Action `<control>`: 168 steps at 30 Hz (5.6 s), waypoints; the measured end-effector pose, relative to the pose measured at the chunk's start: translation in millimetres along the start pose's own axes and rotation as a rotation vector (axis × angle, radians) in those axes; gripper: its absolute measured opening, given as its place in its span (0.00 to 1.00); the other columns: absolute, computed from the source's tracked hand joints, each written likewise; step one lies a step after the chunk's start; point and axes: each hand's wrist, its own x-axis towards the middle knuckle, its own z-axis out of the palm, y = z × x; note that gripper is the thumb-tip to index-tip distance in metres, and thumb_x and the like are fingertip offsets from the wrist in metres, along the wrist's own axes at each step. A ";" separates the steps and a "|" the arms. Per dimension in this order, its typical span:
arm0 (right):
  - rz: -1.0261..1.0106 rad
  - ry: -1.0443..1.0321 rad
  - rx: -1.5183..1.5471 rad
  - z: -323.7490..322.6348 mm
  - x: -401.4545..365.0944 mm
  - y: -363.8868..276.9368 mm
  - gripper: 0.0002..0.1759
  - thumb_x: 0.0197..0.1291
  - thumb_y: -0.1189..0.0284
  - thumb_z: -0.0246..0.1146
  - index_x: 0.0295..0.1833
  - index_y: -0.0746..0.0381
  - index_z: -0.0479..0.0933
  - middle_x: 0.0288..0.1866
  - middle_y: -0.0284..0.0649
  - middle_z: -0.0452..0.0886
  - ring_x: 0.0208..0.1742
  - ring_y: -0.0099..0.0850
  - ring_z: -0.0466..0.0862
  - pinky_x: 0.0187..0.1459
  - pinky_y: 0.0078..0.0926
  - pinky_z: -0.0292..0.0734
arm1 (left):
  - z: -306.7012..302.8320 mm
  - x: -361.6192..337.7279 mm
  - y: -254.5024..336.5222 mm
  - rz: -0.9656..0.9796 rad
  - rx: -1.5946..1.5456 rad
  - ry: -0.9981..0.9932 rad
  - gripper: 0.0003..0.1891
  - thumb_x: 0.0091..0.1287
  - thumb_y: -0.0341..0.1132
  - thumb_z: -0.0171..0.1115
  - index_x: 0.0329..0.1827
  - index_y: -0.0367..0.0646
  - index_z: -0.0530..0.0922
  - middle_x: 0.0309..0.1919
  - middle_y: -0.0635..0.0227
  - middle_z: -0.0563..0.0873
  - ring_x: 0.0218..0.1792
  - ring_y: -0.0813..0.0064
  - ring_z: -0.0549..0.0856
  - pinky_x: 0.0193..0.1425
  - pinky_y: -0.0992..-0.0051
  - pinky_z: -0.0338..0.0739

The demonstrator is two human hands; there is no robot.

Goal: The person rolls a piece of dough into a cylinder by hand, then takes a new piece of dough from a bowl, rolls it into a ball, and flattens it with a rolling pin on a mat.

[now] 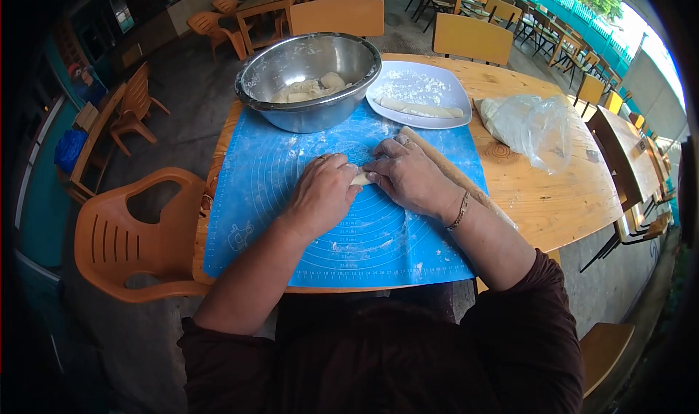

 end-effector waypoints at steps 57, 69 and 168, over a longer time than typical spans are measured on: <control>0.202 0.035 -0.012 8.7 10.1 0.4 0.15 0.59 0.75 0.61 0.52 0.60 0.83 0.48 0.46 0.81 0.52 0.45 0.82 0.61 0.44 0.71 | -0.8 10.0 -19.3 -0.149 0.134 -0.061 0.16 0.66 0.32 0.66 0.55 0.36 0.82 0.45 0.55 0.82 0.50 0.54 0.80 0.60 0.56 0.73; 0.182 -0.248 0.193 -30.3 -4.0 -2.5 0.13 0.52 0.75 0.68 0.45 0.63 0.86 0.41 0.43 0.84 0.42 0.38 0.83 0.75 0.45 0.56 | -21.7 1.0 -0.1 -0.160 -0.234 -0.232 0.13 0.64 0.31 0.69 0.49 0.36 0.85 0.37 0.59 0.86 0.39 0.63 0.85 0.48 0.65 0.81; 0.046 -0.163 0.114 -24.1 -11.8 -15.7 0.10 0.50 0.73 0.69 0.40 0.62 0.82 0.41 0.46 0.79 0.46 0.45 0.81 0.52 0.41 0.77 | -8.4 -6.4 16.6 0.017 -0.135 -0.015 0.07 0.55 0.27 0.70 0.34 0.39 0.81 0.33 0.60 0.82 0.40 0.57 0.83 0.47 0.60 0.78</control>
